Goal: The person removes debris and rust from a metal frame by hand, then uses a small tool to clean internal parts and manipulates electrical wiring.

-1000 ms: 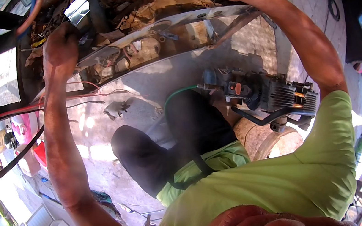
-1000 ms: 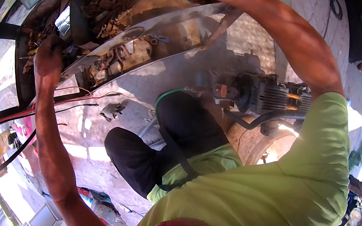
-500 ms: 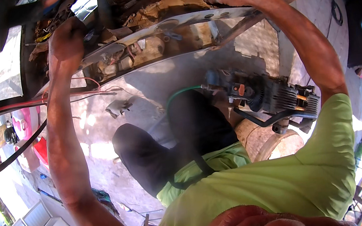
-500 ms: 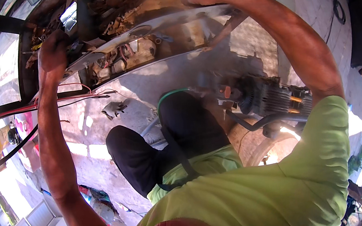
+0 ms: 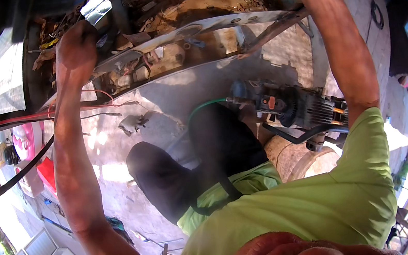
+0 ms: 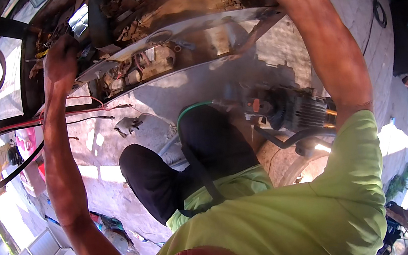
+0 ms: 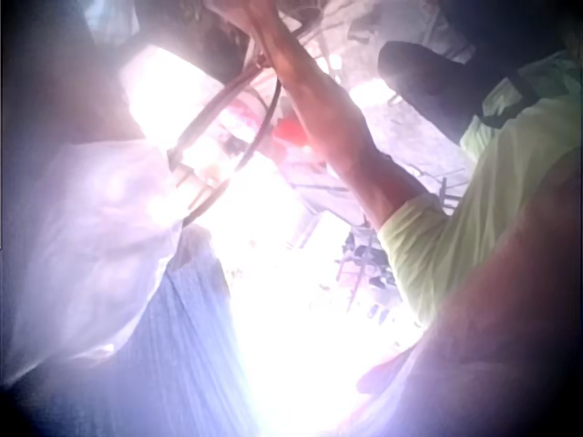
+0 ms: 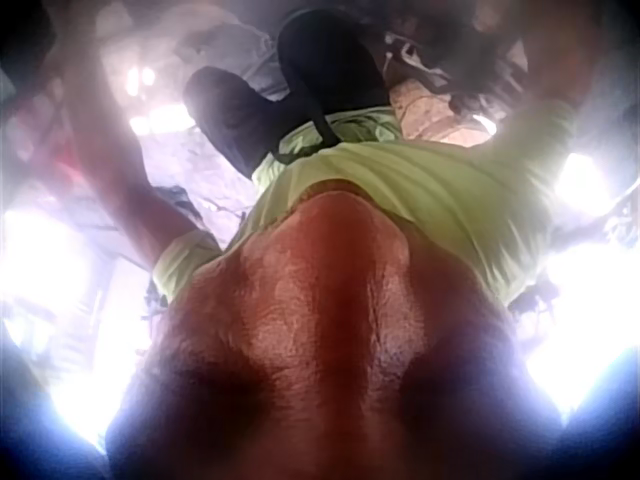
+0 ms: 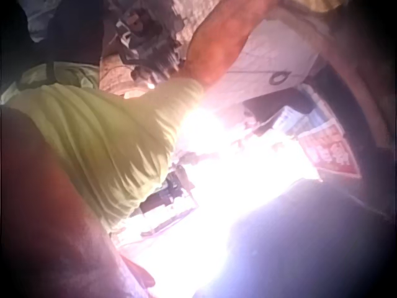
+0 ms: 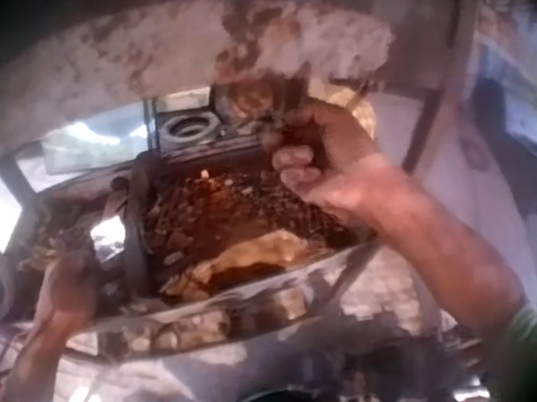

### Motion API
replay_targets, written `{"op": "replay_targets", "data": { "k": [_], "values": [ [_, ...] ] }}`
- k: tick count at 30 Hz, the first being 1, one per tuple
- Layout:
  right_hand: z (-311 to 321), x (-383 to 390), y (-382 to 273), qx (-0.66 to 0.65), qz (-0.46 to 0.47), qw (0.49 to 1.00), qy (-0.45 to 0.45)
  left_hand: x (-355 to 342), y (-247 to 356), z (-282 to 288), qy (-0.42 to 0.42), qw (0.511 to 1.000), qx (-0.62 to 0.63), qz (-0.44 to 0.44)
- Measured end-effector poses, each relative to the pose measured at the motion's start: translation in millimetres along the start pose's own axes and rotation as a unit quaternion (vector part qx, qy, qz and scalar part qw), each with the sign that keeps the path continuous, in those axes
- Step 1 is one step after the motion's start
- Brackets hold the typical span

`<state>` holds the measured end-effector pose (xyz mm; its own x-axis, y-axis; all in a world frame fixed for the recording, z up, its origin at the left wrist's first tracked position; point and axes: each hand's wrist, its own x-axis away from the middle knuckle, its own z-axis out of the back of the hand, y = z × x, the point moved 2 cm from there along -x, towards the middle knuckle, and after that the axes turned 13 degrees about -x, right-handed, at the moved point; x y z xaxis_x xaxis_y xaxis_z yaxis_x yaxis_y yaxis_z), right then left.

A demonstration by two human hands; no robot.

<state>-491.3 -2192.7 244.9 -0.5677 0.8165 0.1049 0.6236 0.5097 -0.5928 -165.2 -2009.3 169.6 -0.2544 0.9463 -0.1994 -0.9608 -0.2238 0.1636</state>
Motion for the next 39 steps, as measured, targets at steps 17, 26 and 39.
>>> {"op": "replay_targets", "data": {
  "k": [17, 26, 39],
  "values": [
    [13.1, -33.2, 44.6, 0.424, 0.007, 0.906, 0.010, 4.4, -6.6, 3.0, 0.011, 1.000, 0.023, 0.005],
    [3.5, -31.8, 105.3, 0.811, 0.022, 0.554, -0.186, -0.1, 2.2, -2.0, 0.000, 1.000, 0.024, -0.001],
    [20.6, -52.7, 59.4, 0.817, 0.139, 0.559, -0.013, 3.5, 0.1, 3.5, -0.003, 1.000, 0.018, 0.018]
  ]
}}
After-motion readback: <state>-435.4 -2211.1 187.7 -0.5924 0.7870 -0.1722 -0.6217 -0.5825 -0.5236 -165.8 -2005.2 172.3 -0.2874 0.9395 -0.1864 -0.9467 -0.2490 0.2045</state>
